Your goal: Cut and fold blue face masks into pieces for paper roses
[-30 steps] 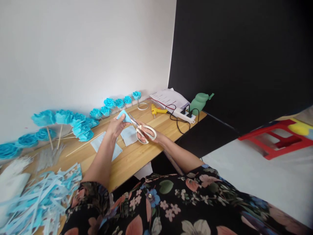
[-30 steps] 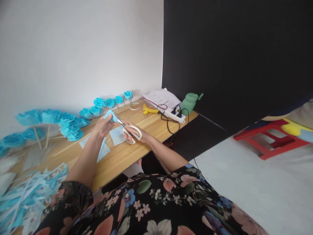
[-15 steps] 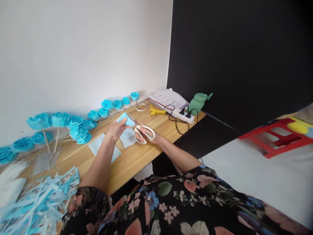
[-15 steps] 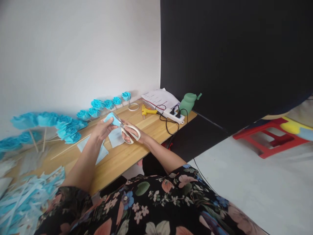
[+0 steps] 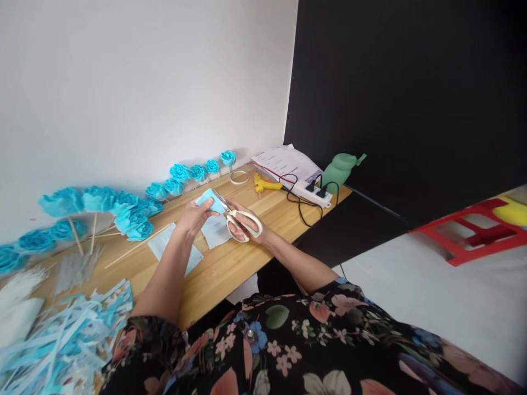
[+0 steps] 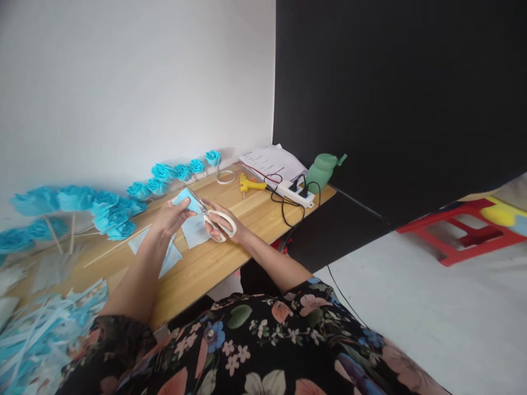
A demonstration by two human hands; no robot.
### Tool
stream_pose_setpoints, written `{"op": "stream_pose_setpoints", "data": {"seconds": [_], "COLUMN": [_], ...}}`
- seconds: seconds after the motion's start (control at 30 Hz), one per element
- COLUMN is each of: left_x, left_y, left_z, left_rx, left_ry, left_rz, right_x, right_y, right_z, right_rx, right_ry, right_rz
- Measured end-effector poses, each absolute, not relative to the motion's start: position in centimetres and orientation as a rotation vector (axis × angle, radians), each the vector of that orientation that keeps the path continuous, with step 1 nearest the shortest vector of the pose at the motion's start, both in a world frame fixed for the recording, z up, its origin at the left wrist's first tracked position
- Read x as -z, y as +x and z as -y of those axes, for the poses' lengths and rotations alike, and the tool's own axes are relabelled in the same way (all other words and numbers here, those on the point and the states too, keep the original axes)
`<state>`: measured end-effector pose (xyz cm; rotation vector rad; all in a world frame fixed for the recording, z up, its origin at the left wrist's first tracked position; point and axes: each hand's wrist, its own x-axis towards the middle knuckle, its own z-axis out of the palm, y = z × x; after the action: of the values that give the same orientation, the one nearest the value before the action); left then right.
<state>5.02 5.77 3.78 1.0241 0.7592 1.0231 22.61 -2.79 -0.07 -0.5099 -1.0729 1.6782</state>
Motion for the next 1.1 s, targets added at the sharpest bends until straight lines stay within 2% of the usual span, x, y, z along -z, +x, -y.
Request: {"op": "stream_pose_setpoints", "data": {"seconds": [0.4, 0.63, 1.1], "left_x": [-3.8, -4.1, -3.3], "left_y": [4.4, 4.7, 6.2], "left_z": [-6.0, -5.8, -4.8], "left_rx": [-1.003, -1.053, -0.934], "left_ry": [1.075, 1.158, 1.316], "left_rz": [-0.798, -0.804, -0.829], "right_x": [0.6, 1.3, 0.5], "right_y": [22.9, 22.6, 22.7], "right_z": [3.0, 2.4, 2.8], "right_rx": [-1.672, -1.787, -1.62], "right_ry": [-0.528, -0.336, -0.548], "right_rz": [1.011, 1.076, 1.078]}}
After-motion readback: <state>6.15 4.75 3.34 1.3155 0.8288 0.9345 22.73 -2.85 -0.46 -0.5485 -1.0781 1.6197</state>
